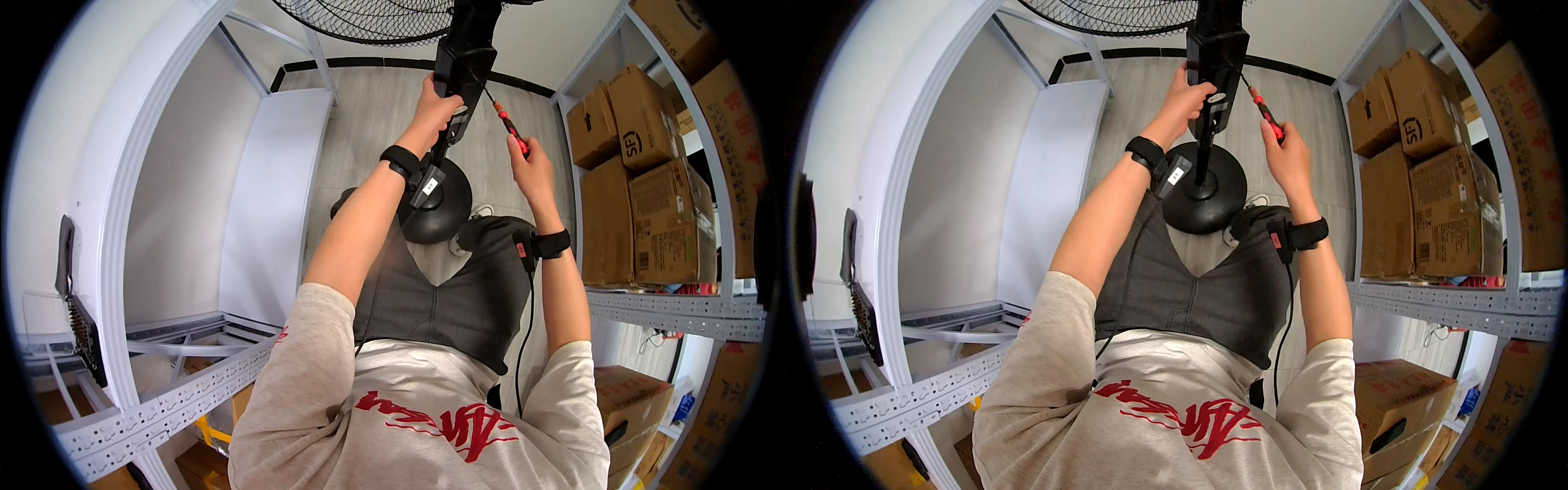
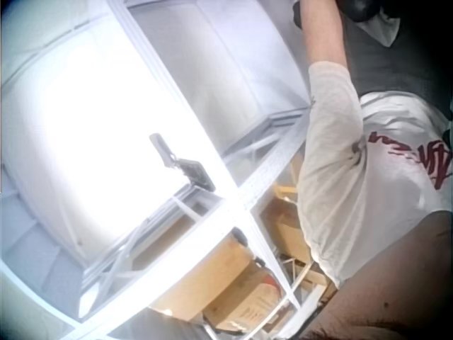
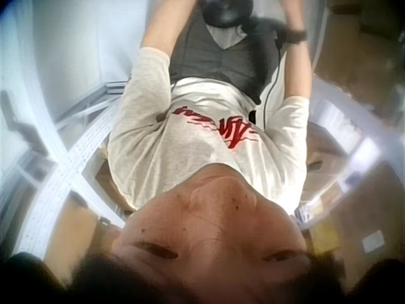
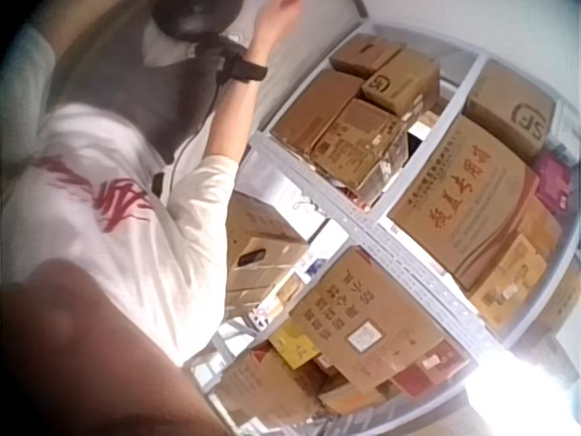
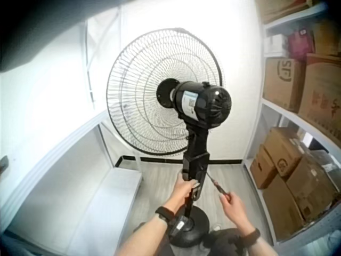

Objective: The person assembles a black standing fan by attaching the fan head to the stand and securing it with a screwdriver. They then tighten multiple screws on the fan's neck and base to ensure stability.

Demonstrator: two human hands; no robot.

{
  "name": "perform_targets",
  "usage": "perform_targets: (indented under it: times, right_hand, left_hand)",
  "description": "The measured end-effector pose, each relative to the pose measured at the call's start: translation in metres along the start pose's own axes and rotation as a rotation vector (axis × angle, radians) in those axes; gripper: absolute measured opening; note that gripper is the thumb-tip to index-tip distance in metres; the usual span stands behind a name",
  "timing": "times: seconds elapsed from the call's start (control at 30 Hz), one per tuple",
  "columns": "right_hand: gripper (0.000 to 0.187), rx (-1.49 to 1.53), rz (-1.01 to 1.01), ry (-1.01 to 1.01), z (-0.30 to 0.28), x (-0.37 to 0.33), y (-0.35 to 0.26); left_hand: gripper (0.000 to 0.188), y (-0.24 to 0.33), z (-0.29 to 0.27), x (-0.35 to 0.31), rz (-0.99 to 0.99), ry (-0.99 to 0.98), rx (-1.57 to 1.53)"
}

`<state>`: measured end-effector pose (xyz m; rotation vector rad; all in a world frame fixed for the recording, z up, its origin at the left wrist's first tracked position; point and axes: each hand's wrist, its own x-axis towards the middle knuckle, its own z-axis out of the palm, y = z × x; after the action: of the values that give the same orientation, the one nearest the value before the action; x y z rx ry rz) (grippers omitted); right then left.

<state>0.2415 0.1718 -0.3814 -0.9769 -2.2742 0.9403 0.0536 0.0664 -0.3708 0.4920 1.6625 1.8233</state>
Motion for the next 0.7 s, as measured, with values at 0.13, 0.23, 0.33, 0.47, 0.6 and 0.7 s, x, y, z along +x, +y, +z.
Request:
perform_targets:
  times: [0.13,0.23,0.33,0.47,0.6,0.7]
  right_hand:
    - [0.043,0.050,-0.032,-0.017,0.000,0.005,0.008]
    - [0.045,0.065,-0.040,-0.046,0.001,0.010,0.004]
    - [0.045,-0.013,-0.035,-0.049,0.004,0.020,0.005]
    - [0.046,0.048,-0.023,-0.050,-0.001,0.022,0.009]
    - [0.045,0.060,0.008,-0.077,-0.004,0.024,0.000]
    - [0.043,-0.160,-0.133,0.054,-0.008,0.021,-0.002]
  left_hand:
    - [0.075,-0.007,0.000,0.004,0.087,-0.002,-0.056]
    - [0.074,-0.022,0.002,0.014,0.150,0.073,-0.116]
    - [0.069,-0.030,0.001,0.021,0.219,0.187,-0.010]
    - [0.066,-0.019,-0.003,0.015,0.289,0.305,0.338]
    - [0.068,-0.017,-0.008,0.016,0.336,0.315,0.365]
    - [0.070,-0.010,-0.004,0.015,0.399,0.280,0.336]
